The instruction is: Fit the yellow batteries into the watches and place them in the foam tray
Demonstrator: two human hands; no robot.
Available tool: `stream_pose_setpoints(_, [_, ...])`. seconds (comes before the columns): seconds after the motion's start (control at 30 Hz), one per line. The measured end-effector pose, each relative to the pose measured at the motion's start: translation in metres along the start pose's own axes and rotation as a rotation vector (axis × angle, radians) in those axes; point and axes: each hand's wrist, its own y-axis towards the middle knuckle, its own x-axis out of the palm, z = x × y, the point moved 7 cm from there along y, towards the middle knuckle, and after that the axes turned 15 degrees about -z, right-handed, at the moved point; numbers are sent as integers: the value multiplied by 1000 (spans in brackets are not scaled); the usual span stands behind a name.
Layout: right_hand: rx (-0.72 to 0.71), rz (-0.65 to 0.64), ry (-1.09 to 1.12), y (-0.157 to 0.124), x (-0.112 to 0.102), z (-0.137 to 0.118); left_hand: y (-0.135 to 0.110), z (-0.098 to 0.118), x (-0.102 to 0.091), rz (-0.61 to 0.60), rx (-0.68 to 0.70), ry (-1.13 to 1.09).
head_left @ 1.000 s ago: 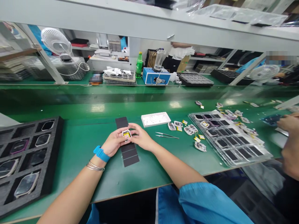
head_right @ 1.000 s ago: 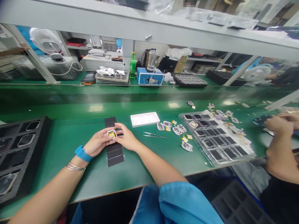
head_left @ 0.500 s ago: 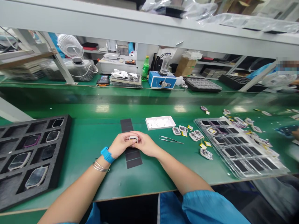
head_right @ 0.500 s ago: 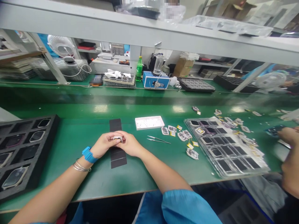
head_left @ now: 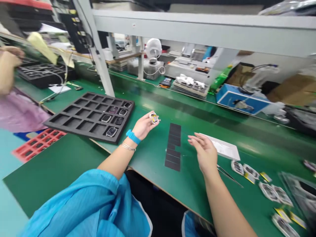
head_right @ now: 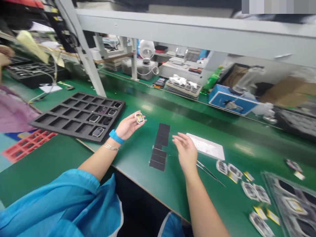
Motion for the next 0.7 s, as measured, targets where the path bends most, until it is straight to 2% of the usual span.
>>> stream_pose_setpoints(0.07, [11,2,-12,0,1,2,-19,32,-31,97,121,296])
stream_pose_setpoints(0.13, [29,-15,-27,-1,5,6,-44,63,-58,264,220,723])
stream_pose_setpoints(0.2, [37,-34,-42,-2,10,10,-68,87,-78,428,256,1134])
stream_pose_setpoints(0.27, [33,-43,-61,-3,12,12,-88,102,-95,547,235,1404])
stream_pose_setpoints(0.33, [23,-49,-89,-4,11,11,-107,112,-115,647,170,1530])
stream_pose_setpoints(0.43, [6,-70,-131,-4,11,10,-133,119,-144,803,11,1579])
stream_pose_setpoints(0.5, [-2,-81,-139,-3,13,11,-142,120,-156,834,-128,1607])
stream_pose_setpoints(0.6, [-18,-92,-120,-4,19,9,-146,117,-155,797,-292,1674])
stream_pose_setpoints(0.7, [-56,-107,-103,-8,22,-5,-147,113,-142,758,-347,1740])
